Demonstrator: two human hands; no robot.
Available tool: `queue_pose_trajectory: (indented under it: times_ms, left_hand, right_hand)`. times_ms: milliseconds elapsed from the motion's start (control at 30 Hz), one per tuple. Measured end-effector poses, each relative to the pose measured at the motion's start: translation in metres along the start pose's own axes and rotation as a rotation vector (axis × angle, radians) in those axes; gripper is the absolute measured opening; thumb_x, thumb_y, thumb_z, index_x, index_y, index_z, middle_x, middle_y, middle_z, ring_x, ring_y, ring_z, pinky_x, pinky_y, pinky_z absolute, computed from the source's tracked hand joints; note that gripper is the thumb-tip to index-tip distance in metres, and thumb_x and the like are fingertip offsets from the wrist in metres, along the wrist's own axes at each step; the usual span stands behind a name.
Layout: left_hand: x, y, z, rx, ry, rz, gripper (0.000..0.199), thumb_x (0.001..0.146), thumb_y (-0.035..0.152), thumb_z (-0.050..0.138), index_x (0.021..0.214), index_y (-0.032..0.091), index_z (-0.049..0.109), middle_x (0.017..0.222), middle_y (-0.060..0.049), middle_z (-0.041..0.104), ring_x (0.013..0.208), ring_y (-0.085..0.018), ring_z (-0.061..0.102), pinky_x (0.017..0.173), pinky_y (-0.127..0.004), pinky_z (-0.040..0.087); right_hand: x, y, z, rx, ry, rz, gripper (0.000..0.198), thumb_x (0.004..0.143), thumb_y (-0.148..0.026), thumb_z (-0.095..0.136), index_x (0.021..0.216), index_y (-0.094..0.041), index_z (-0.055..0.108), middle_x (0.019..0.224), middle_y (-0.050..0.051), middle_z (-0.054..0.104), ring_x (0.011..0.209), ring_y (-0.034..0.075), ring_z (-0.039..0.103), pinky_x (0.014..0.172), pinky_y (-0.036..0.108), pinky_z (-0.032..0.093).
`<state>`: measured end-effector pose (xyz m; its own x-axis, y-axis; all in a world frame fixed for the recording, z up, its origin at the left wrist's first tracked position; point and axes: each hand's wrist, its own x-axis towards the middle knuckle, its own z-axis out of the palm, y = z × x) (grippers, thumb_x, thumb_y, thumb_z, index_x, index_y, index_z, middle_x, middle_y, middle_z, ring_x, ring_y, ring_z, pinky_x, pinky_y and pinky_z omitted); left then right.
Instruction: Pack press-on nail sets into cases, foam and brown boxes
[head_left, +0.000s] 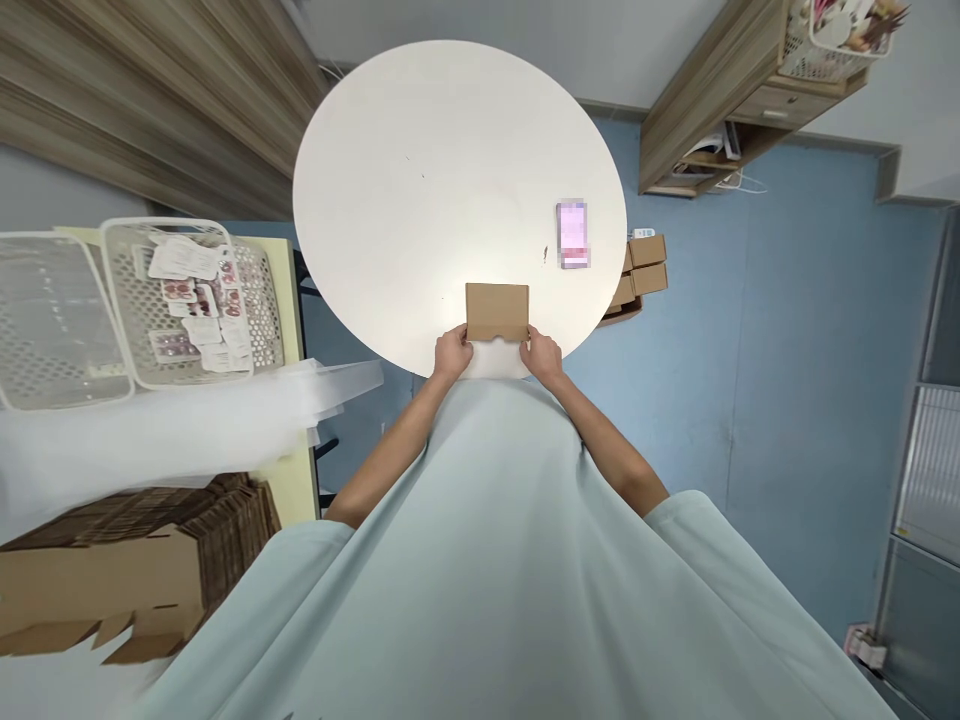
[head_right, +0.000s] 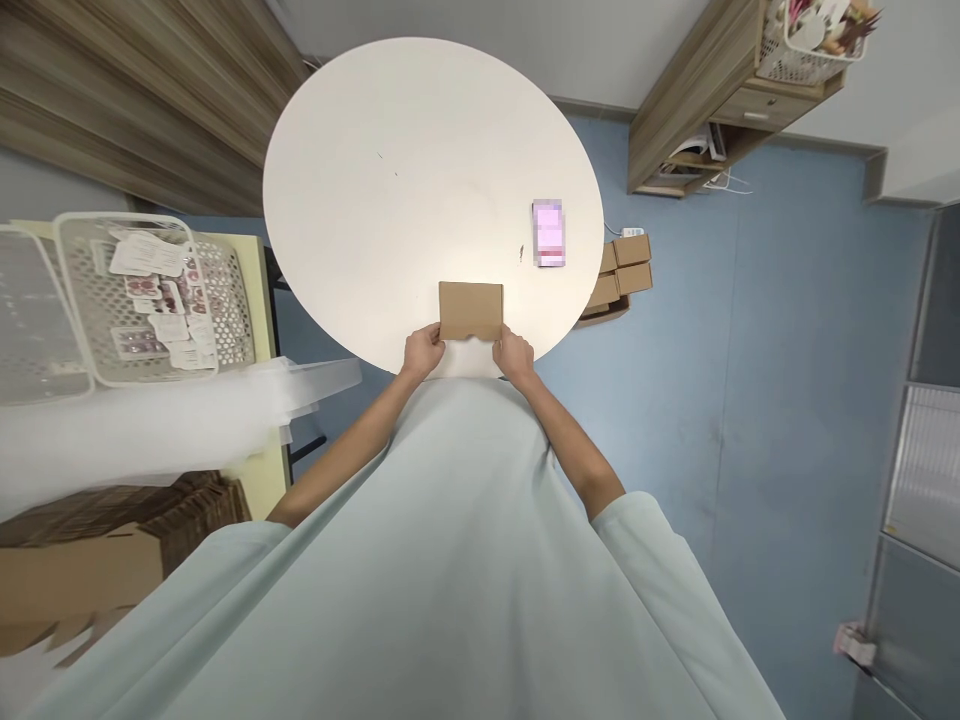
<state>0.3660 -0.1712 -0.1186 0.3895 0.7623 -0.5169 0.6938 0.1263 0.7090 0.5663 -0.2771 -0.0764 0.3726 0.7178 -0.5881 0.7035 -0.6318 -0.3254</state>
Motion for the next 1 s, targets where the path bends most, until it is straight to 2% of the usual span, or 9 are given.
queue_pose_trajectory:
  times_ms: [133, 233, 300, 467, 633, 833, 1000]
  left_hand:
    - [0.0, -0.004, 0.006, -0.04, 0.034, -0.036, 0.041, 0.093, 0.023, 0.062, 0.128, 0.019, 0.082, 0.127, -0.01, 0.085, 0.122, -0.029, 0.079, 0.11, -0.039, 0.058]
    - [0.001, -0.006, 0.011, -0.068, 0.071, -0.057, 0.039, 0.098, 0.022, 0.055, 0.127, 0.017, 0.081, 0.131, -0.013, 0.084, 0.126, -0.03, 0.079, 0.113, -0.041, 0.058]
    - [0.003, -0.007, 0.015, -0.09, 0.1, -0.076, 0.042, 0.097, 0.018, 0.055, 0.13, 0.017, 0.081, 0.134, -0.013, 0.084, 0.131, -0.031, 0.077, 0.115, -0.043, 0.058]
    - [0.006, -0.009, 0.021, -0.115, 0.142, -0.12, 0.05, 0.093, 0.012, 0.057, 0.139, 0.015, 0.078, 0.138, -0.016, 0.082, 0.134, -0.032, 0.076, 0.12, -0.047, 0.056]
    - [0.011, -0.01, 0.018, -0.052, 0.182, -0.128, 0.049, 0.093, 0.016, 0.06, 0.137, 0.02, 0.08, 0.128, -0.013, 0.085, 0.13, -0.036, 0.077, 0.118, -0.052, 0.057]
    - [0.017, -0.008, 0.013, -0.077, 0.186, -0.103, 0.055, 0.093, 0.016, 0.059, 0.145, 0.018, 0.076, 0.137, -0.014, 0.082, 0.128, -0.034, 0.078, 0.12, -0.052, 0.056]
    - [0.024, -0.004, 0.009, -0.054, 0.176, -0.12, 0.056, 0.092, 0.016, 0.06, 0.145, 0.02, 0.077, 0.132, -0.013, 0.084, 0.127, -0.036, 0.078, 0.118, -0.052, 0.056]
  right_hand:
    - [0.001, 0.002, 0.006, 0.081, 0.024, 0.004, 0.043, 0.108, -0.03, 0.055, 0.15, -0.022, 0.064, 0.119, 0.013, 0.084, 0.116, 0.038, 0.079, 0.101, 0.048, 0.062]
    - [0.005, 0.005, 0.011, 0.162, 0.039, 0.009, 0.046, 0.11, -0.023, 0.045, 0.153, -0.021, 0.063, 0.127, 0.013, 0.084, 0.123, 0.035, 0.079, 0.106, 0.047, 0.061]
    - [0.008, 0.008, 0.014, 0.226, 0.047, 0.01, 0.049, 0.109, -0.017, 0.042, 0.152, -0.021, 0.065, 0.134, 0.012, 0.083, 0.127, 0.032, 0.078, 0.11, 0.045, 0.061]
    - [0.016, 0.015, 0.022, 0.341, 0.069, 0.027, 0.048, 0.106, -0.015, 0.048, 0.15, -0.021, 0.067, 0.147, 0.01, 0.079, 0.13, 0.028, 0.078, 0.113, 0.042, 0.061]
    - [0.025, 0.017, 0.025, 0.376, 0.079, 0.034, 0.046, 0.107, -0.017, 0.053, 0.151, -0.021, 0.067, 0.149, 0.01, 0.078, 0.125, 0.026, 0.08, 0.113, 0.042, 0.061]
    - [0.03, 0.014, 0.021, 0.398, 0.093, 0.027, 0.044, 0.108, -0.019, 0.052, 0.149, -0.019, 0.068, 0.146, 0.013, 0.078, 0.118, 0.024, 0.081, 0.111, 0.039, 0.06]
    - [0.037, 0.012, 0.017, 0.388, 0.101, 0.022, 0.046, 0.108, -0.018, 0.05, 0.149, -0.016, 0.068, 0.142, 0.016, 0.077, 0.113, 0.024, 0.079, 0.11, 0.04, 0.061]
